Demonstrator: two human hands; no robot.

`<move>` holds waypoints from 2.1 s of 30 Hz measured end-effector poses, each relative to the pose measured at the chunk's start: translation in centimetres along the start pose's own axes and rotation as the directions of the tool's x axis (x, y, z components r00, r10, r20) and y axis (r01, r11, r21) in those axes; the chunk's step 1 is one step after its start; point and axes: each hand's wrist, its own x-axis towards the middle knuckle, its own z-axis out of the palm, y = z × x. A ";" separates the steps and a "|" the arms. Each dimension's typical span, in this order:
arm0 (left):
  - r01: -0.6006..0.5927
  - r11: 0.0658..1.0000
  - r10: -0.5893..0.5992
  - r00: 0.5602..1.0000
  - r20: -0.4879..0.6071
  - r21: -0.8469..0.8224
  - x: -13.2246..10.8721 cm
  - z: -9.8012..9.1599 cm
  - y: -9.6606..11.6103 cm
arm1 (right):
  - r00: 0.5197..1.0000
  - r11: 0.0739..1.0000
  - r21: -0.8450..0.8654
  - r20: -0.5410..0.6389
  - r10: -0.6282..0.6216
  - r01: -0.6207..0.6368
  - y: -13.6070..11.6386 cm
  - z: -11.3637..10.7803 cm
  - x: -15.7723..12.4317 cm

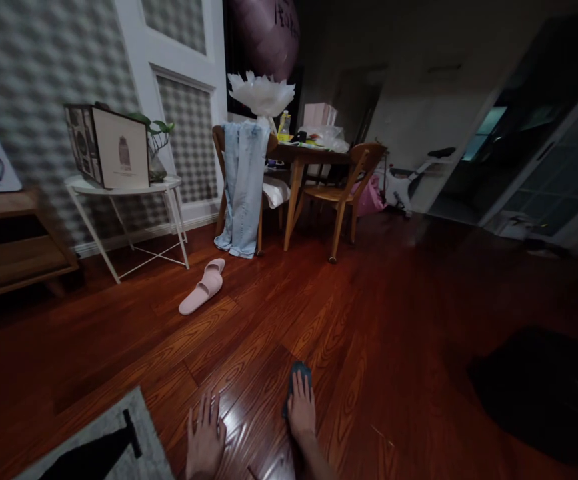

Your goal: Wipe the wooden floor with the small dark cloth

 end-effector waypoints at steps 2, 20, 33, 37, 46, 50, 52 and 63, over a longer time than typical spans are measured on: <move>0.000 1.000 0.000 1.000 -0.001 0.013 0.1 0.3 0.0 | 1.000 1.000 0.001 -0.025 0.014 -0.014 -0.2 0.8 0.0; -0.042 0.999 0.042 0.999 -0.018 -0.002 0.0 -1.5 -0.1 | 0.998 0.999 0.028 -0.053 0.021 -0.020 -1.1 0.5 -0.1; -0.021 1.000 0.021 1.000 0.008 -0.012 0.1 -1.9 -0.1 | 1.000 0.999 0.041 -0.017 0.015 -0.015 -1.0 -0.8 -0.4; -0.072 0.995 0.073 0.997 -0.004 0.066 0.0 -1.4 -0.5 | 0.999 0.998 0.047 -0.004 0.044 -0.044 -1.5 -0.6 -0.7; -0.041 0.999 0.043 0.996 -0.083 0.021 0.0 1.2 -1.1 | 0.996 0.992 0.113 -0.069 -0.053 0.060 -4.3 3.2 -3.5; -0.047 0.998 0.051 0.993 -0.108 0.034 0.0 1.4 -1.3 | 0.993 0.988 0.124 -0.083 -0.083 0.093 -4.3 3.7 -3.8; -0.046 0.998 0.051 0.992 -0.111 0.045 0.1 1.3 -1.4 | 0.993 0.986 0.128 -0.070 -0.099 0.107 -4.2 3.3 -3.7; -0.038 0.997 0.042 0.997 -0.062 0.065 0.1 0.9 -1.1 | 0.989 0.987 0.082 -0.051 -0.136 0.140 -5.0 1.6 -2.5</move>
